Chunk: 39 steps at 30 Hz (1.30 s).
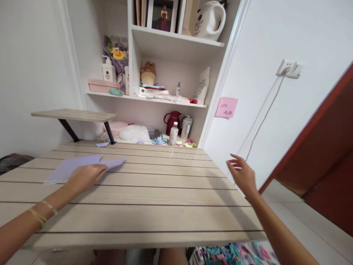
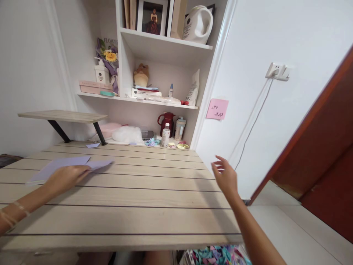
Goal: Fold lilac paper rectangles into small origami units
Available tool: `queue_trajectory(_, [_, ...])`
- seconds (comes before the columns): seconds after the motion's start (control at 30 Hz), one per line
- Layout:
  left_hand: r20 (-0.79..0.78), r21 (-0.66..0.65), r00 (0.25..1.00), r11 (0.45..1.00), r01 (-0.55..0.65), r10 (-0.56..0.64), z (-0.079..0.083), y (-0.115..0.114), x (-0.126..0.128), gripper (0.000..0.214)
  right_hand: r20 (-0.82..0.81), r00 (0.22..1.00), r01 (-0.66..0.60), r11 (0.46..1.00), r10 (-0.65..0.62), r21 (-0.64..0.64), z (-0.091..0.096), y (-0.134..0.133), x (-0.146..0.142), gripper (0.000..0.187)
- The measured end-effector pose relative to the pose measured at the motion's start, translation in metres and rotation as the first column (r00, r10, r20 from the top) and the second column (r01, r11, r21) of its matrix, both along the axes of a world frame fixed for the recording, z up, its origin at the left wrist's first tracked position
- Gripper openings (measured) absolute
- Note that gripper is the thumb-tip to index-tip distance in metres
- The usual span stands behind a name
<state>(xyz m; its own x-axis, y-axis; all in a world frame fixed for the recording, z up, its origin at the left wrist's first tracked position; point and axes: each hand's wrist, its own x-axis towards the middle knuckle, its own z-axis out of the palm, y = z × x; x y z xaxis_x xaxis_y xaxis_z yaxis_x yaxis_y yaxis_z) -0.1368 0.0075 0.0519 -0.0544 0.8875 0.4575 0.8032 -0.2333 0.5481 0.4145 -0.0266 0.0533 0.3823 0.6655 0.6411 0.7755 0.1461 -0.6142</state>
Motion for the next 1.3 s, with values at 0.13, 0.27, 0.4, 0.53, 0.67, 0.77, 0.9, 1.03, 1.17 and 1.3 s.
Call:
queue_trajectory(0.13, [-0.005,0.075,0.981,0.978,0.195,-0.195,0.016,0.013,0.049,0.017,-0.219,0.869,-0.482,0.860,0.444,-0.169,0.023,0.024,-0.109,0.061])
queue_trajectory(0.27, [0.555,0.112,0.741,0.916,0.385,-0.379,0.019,0.025,0.110,0.027,-0.484,0.660,-0.700,0.704,0.575,-0.119,0.006,0.047,-0.190,0.058])
queue_trajectory(0.4, [0.740,0.066,0.599,0.919,0.389,-0.307,-0.001,0.030,0.135,0.035,-0.705,0.343,-0.859,0.511,0.620,0.031,-0.020,0.058,-0.218,0.044])
queue_trajectory(0.53, [0.732,-0.044,0.617,0.884,0.466,-0.289,-0.027,0.032,0.129,0.033,-0.733,0.372,-0.797,0.600,0.570,0.062,-0.035,0.058,-0.211,0.043])
queue_trajectory(0.67, [0.729,-0.093,0.605,0.831,0.549,-0.319,-0.042,0.033,0.120,0.026,-0.753,0.408,-0.783,0.622,0.516,0.002,-0.040,0.057,-0.204,0.042])
queue_trajectory(0.77, [0.777,-0.101,0.566,0.833,0.543,-0.275,-0.043,0.031,0.118,0.024,-0.672,0.520,-0.721,0.693,0.527,-0.015,-0.042,0.057,-0.207,0.040])
queue_trajectory(0.9, [0.828,-0.110,0.518,0.843,0.527,-0.215,-0.043,0.024,0.123,0.025,-0.461,0.704,-0.615,0.789,0.540,-0.016,-0.039,0.053,-0.217,0.043])
queue_trajectory(1.03, [0.853,-0.131,0.486,0.822,0.555,-0.192,-0.045,0.021,0.128,0.033,-0.486,0.536,-0.796,0.605,0.691,-0.018,-0.035,0.046,-0.229,0.057])
queue_trajectory(1.17, [0.861,-0.153,0.469,0.778,0.609,-0.198,-0.045,0.020,0.129,0.036,-0.511,0.346,-0.930,0.362,0.787,-0.071,-0.034,0.041,-0.232,0.057])
queue_trajectory(1.3, [0.886,-0.140,0.413,0.729,0.670,-0.209,-0.042,0.017,0.132,0.034,-0.360,0.438,-0.897,0.430,0.824,-0.105,-0.037,0.038,-0.232,0.049])
